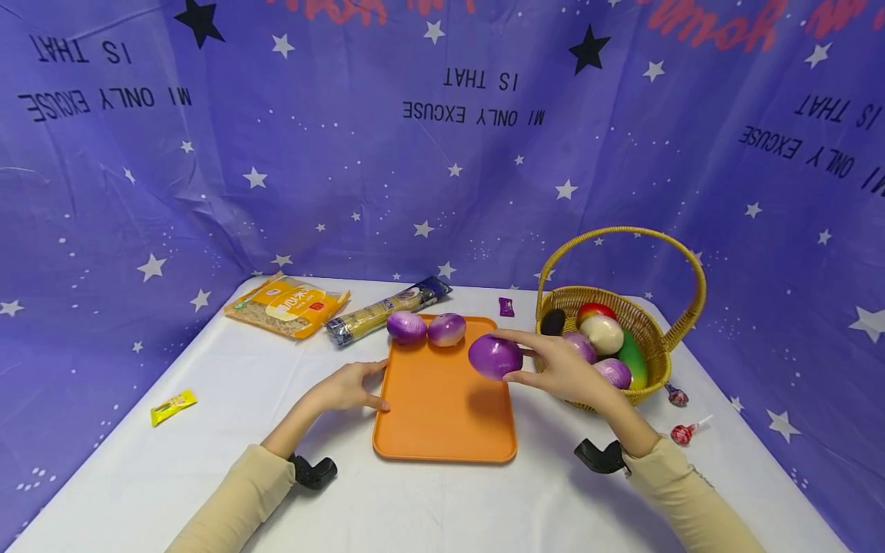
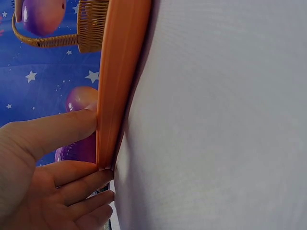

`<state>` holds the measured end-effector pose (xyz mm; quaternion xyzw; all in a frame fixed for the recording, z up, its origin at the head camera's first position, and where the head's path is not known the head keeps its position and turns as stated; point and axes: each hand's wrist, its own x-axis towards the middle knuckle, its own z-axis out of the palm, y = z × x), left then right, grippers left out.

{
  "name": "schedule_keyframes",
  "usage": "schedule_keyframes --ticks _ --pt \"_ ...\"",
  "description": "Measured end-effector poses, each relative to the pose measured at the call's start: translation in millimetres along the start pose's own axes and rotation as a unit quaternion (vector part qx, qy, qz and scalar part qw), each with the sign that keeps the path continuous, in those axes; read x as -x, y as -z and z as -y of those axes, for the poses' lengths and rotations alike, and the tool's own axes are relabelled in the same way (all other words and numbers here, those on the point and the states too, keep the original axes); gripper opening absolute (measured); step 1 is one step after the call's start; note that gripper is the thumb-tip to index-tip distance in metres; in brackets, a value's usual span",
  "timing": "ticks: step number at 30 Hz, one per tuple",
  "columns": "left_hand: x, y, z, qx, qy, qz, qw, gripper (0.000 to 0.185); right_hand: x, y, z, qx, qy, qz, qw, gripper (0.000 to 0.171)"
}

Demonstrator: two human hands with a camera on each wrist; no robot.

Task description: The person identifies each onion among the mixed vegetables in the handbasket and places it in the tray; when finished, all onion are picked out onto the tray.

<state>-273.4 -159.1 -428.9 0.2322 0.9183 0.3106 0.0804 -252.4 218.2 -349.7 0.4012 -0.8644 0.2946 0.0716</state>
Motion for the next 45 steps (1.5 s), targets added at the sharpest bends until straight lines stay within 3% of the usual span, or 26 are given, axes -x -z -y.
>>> schedule_keyframes --ticks 5,15,26,37,45 --pt "0.3 0.7 -0.2 0.001 0.002 -0.001 1.0 0.087 -19 -24 1 -0.043 0.003 0.031 0.999 0.061" --pt "-1.1 0.0 2.0 0.004 0.001 -0.001 1.0 0.087 -61 -61 -2 0.0 -0.013 0.084 0.996 0.062" --pt "-0.7 0.4 0.9 0.004 0.002 0.0 1.0 0.087 -89 -75 -5 0.047 -0.022 0.108 0.993 0.062" --pt "-1.0 1.2 -1.7 0.002 0.002 0.003 1.0 0.087 -97 -84 -5 0.066 -0.027 0.133 0.989 0.062" --pt "-0.6 1.4 -2.1 0.005 0.001 0.003 1.0 0.087 -101 -84 -3 0.08 -0.037 0.128 0.988 0.062"
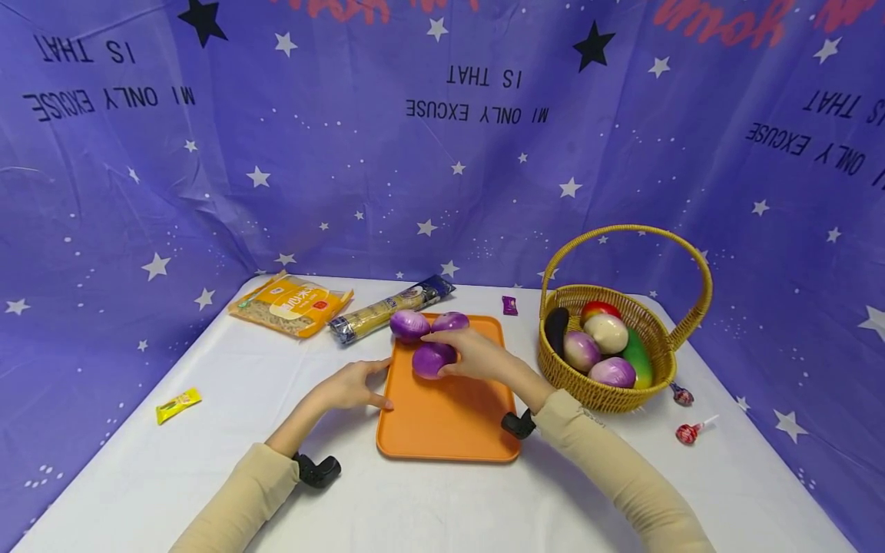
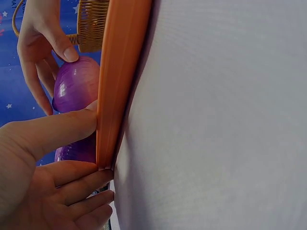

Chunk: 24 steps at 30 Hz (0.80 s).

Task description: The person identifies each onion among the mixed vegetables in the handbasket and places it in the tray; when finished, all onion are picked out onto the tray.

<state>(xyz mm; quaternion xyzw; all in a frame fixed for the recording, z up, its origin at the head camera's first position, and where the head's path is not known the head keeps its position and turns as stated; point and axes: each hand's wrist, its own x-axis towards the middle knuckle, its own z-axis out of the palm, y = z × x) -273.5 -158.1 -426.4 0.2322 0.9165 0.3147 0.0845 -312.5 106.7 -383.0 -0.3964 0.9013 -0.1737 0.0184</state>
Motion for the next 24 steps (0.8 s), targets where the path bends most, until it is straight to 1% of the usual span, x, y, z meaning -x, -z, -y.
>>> schedule_keyframes --ticks 3,8,13,19,24 --pt "-0.4 -0.4 0.3 0.001 -0.001 0.001 1.0 0.087 -0.8 1.5 0.2 0.006 -0.001 -0.004 1.0 0.061" --pt "-0.7 -0.6 1.1 0.004 0.001 0.002 1.0 0.087 -1.2 0.9 -2.5 0.023 0.003 -0.023 0.999 0.062" --pt "-0.7 -0.2 1.5 0.003 0.002 0.002 1.0 0.087 -0.9 0.2 -4.9 0.026 0.012 -0.036 0.999 0.063" --pt "-0.2 -0.2 2.0 -0.001 0.001 0.0 1.0 0.087 1.1 1.1 -5.0 0.025 0.018 -0.035 0.999 0.059" --pt "0.3 0.1 1.8 -0.003 -0.006 -0.001 1.0 0.087 2.2 -0.6 -5.8 0.015 0.02 -0.035 0.999 0.054"
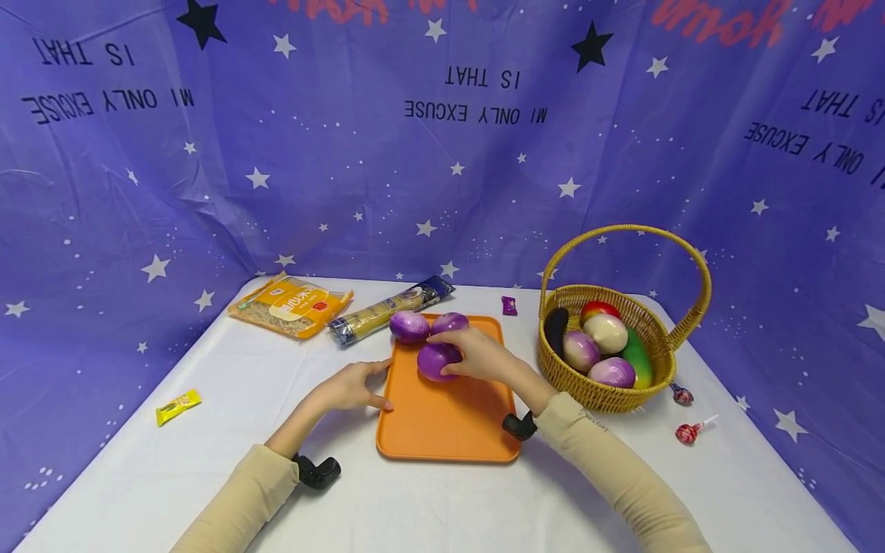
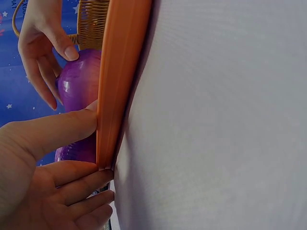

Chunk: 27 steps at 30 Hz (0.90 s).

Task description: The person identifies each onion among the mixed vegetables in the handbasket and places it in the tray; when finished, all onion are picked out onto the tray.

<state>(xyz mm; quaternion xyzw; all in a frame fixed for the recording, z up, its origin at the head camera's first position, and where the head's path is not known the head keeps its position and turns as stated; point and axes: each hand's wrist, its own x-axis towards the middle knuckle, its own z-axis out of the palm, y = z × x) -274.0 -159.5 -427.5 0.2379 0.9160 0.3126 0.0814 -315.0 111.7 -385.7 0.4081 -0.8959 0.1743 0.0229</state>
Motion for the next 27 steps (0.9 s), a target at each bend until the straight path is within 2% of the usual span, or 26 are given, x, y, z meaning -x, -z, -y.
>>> schedule_keyframes --ticks 10,17,27 --pt "-0.9 -1.4 1.3 0.0 0.0 -0.002 1.0 0.087 -8 -9 0 -0.012 0.01 -0.024 1.0 0.04" --pt "-0.5 -0.6 -0.3 -0.002 0.004 -0.004 1.0 0.087 -12 -9 2 -0.014 0.009 -0.02 1.0 0.042" --pt "0.5 -0.2 -1.0 -0.001 0.001 -0.003 1.0 0.087 -6 -7 3 -0.024 0.001 0.004 1.0 0.053"
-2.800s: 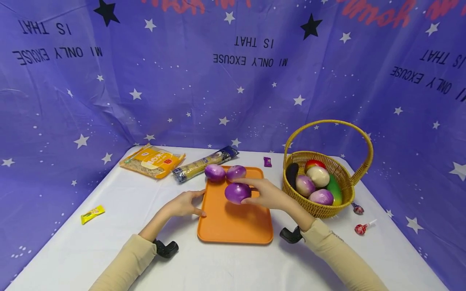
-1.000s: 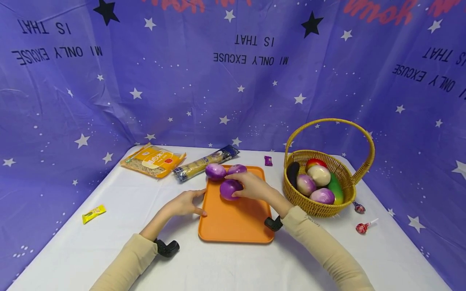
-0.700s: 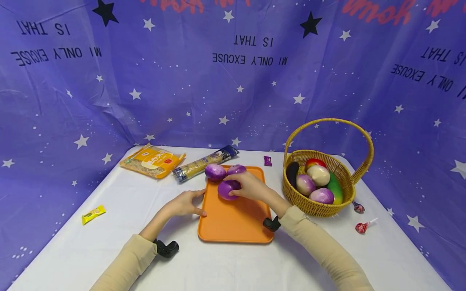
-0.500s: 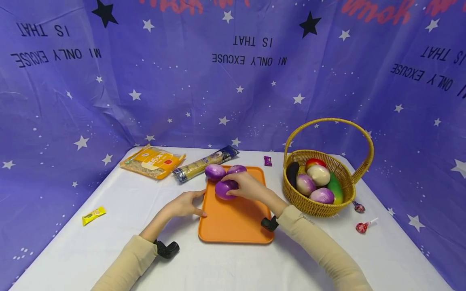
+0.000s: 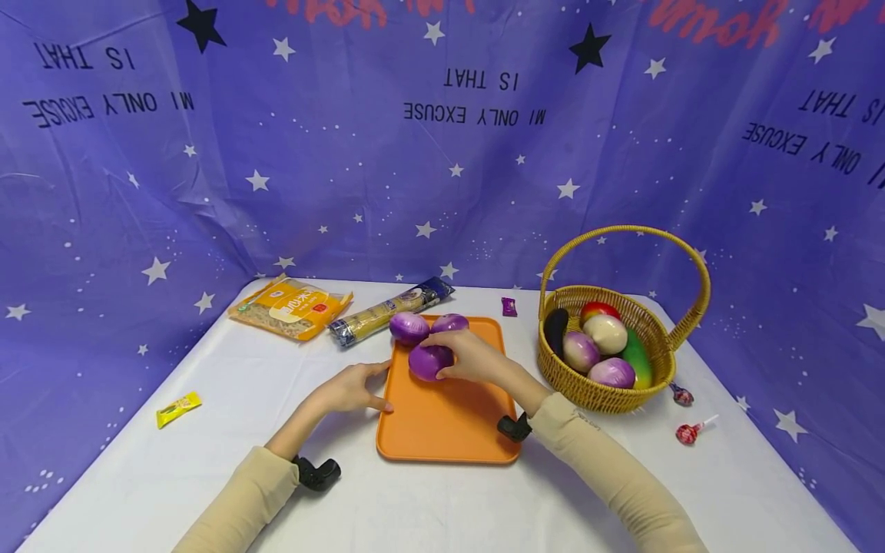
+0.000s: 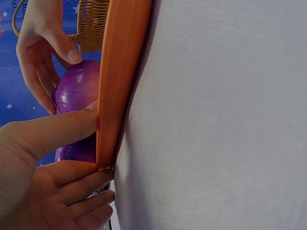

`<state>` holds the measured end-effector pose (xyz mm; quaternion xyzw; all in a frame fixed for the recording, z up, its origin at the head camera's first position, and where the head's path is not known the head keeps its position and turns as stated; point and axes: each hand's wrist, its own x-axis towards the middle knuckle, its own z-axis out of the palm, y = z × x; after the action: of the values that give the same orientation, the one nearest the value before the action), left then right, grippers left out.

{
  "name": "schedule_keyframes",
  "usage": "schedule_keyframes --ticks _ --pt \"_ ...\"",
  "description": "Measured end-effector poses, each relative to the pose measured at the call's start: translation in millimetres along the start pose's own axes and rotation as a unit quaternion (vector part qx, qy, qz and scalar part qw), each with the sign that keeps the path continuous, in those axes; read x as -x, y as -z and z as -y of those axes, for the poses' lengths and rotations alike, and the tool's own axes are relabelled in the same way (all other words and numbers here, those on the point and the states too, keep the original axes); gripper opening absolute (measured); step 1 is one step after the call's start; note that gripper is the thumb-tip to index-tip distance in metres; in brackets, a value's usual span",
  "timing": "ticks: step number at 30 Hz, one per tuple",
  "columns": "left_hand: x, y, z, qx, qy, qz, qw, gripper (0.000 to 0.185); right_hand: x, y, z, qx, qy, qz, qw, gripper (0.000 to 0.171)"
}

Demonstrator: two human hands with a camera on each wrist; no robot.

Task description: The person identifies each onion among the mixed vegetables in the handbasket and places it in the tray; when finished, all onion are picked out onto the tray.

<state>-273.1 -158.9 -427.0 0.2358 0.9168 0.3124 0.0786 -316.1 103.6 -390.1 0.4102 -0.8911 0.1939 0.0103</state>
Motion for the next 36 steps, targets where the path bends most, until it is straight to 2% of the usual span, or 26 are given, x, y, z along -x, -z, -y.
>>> schedule_keyframes --ticks 15,24,30,36 --pt "1.1 -0.7 -2.1 0.002 -0.001 0.001 1.0 0.087 7 2 -1 -0.002 -0.001 0.007 1.0 0.059" --pt "1.1 -0.5 -0.7 0.005 -0.004 -0.001 1.0 0.087 15 10 -4 -0.026 0.009 -0.026 0.999 0.059" --pt "0.9 0.4 -1.2 0.005 -0.003 -0.001 1.0 0.088 32 22 -7 -0.062 0.044 -0.061 0.995 0.052" --pt "0.8 0.2 -1.4 0.003 0.0 0.002 1.0 0.088 63 40 -7 -0.036 0.026 -0.079 0.996 0.052"
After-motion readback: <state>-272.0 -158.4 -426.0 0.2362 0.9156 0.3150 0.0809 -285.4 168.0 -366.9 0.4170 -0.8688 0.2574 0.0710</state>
